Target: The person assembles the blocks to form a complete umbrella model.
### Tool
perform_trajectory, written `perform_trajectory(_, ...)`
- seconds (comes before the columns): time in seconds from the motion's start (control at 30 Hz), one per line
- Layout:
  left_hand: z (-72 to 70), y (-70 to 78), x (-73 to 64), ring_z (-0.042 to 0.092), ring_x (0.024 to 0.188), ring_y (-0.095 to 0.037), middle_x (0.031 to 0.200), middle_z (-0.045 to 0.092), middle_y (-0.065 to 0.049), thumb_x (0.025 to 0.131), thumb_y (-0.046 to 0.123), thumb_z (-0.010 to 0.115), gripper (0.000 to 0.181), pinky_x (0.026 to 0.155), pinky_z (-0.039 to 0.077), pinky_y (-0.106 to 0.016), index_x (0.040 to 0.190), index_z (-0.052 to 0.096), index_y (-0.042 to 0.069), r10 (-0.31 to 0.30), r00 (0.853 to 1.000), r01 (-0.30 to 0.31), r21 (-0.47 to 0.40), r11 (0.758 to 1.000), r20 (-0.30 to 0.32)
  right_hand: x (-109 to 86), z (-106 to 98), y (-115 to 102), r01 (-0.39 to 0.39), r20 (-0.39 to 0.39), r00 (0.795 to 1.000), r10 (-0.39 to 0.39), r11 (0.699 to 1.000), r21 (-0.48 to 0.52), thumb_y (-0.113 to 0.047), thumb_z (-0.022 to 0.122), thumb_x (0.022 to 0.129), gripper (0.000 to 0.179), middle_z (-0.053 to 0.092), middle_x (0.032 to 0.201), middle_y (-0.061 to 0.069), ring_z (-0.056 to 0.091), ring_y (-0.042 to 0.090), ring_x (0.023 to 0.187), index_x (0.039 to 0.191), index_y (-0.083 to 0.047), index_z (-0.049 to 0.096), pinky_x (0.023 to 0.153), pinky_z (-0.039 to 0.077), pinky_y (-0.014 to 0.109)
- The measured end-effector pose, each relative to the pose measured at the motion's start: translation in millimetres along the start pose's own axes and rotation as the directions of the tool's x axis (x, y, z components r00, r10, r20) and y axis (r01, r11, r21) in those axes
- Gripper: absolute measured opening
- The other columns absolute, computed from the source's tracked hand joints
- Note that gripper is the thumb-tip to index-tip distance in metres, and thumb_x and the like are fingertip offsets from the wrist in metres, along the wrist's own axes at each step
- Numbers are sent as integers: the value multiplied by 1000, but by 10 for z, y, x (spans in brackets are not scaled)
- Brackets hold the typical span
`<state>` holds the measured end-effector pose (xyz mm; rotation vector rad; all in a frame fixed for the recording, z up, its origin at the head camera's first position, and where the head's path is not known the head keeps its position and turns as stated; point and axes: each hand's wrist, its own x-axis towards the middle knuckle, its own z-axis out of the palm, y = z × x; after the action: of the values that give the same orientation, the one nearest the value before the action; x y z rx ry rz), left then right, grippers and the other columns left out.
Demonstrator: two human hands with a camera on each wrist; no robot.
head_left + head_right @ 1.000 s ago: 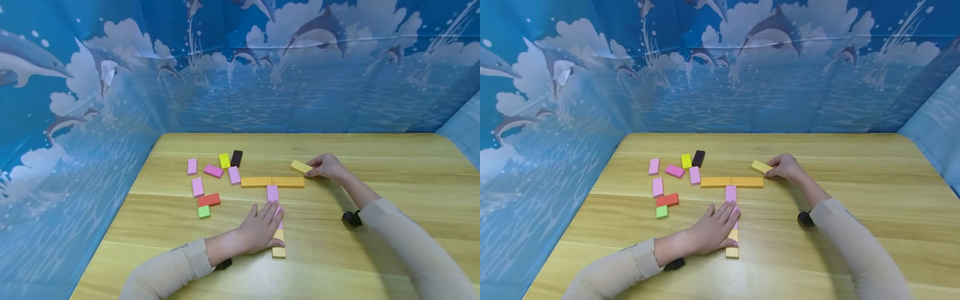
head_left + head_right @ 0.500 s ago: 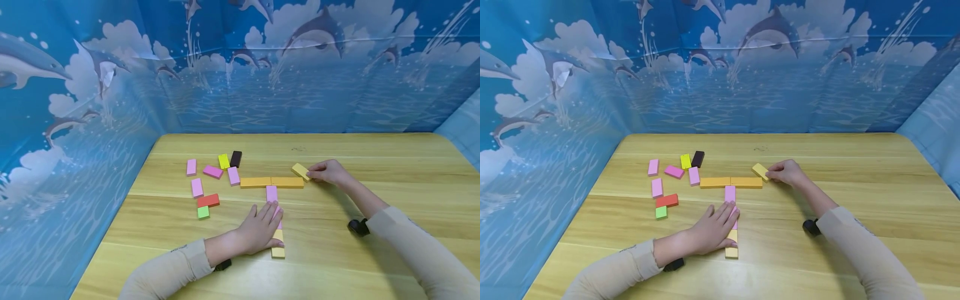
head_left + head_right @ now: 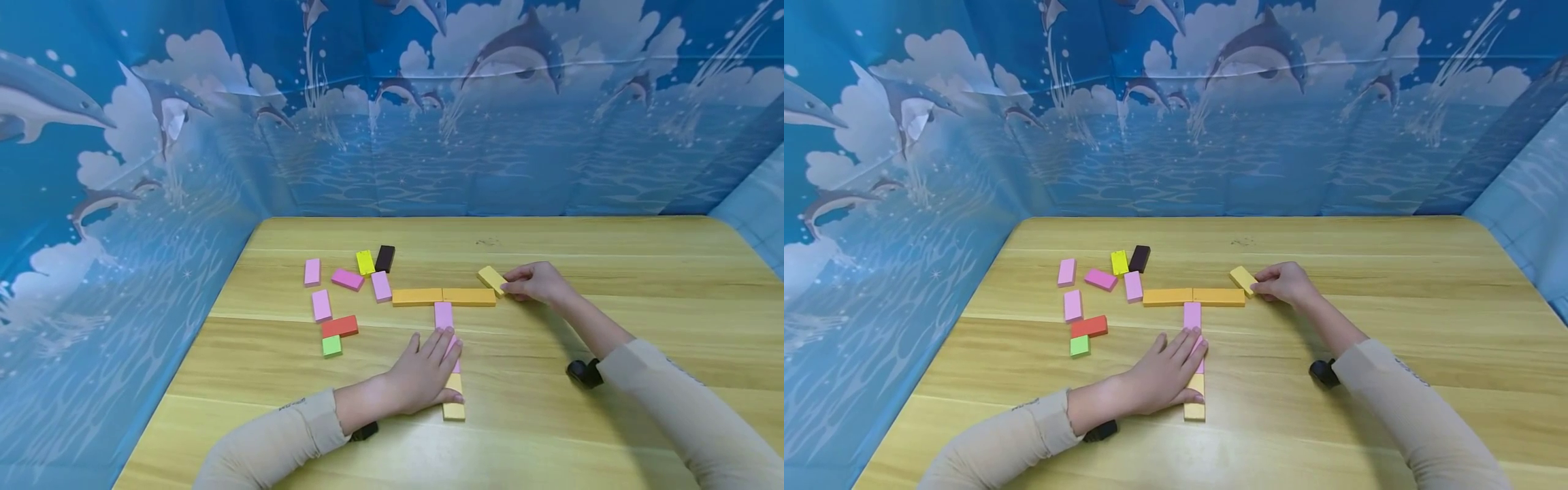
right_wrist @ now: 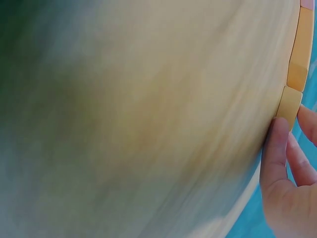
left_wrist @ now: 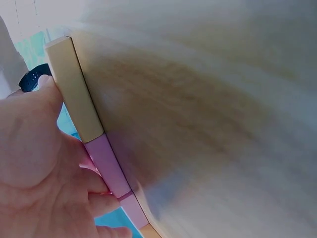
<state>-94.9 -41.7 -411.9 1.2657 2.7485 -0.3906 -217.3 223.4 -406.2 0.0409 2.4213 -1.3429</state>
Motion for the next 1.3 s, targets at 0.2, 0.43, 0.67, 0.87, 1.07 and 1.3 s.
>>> perform_trajectory(0.2,0,1,4,20,139,-28,152,19,-16,93,62,26,79,105,29,-49,148,23,5,0,1000,0,-1,1000,7,-17,24,-7,-11,-14,1000,12,1000,26,-14,67,87,46,61,110,20,64,9,77,122,12,53,71,53,27)
perform_trajectory(0.43,-24,-2,-5,20,139,-28,152,19,-16,93,62,26,79,104,29,-49,147,23,5,2,1000,-2,-2,1000,11,-41,42,-22,-18,-45,999,19,999,30,-12,65,88,43,62,106,18,64,7,73,121,13,54,69,53,25)
perform_trajectory(0.67,-49,-6,-12,19,139,-27,153,18,-15,92,62,26,79,105,28,-49,148,23,6,-7,1000,7,-12,1000,24,-50,59,-20,-34,-55,998,35,999,33,-13,65,88,45,60,110,20,64,6,73,123,13,53,69,53,25)
perform_trajectory(0.87,-40,-7,-10,19,139,-27,153,18,-15,93,62,26,79,105,27,-49,148,23,6,0,1000,1,-23,1000,22,-60,66,-8,-30,-60,998,32,999,33,-13,65,88,46,60,109,21,64,5,73,123,13,52,70,53,25)
perform_trajectory(1.07,-23,-3,-3,19,139,-27,153,18,-16,93,61,27,78,105,27,-50,148,22,6,4,1000,-4,-33,999,23,-60,46,1,-38,-36,999,40,998,57,-13,65,88,47,60,110,20,63,4,73,124,13,51,70,53,25)
perform_trajectory(1.3,-24,-4,-4,18,140,-27,153,17,-15,93,61,26,78,106,27,-50,148,22,6,1,1000,0,-37,999,27,-65,-24,-30,-67,31,998,63,986,151,-13,67,86,52,62,92,2,64,5,74,126,13,48,71,53,25)
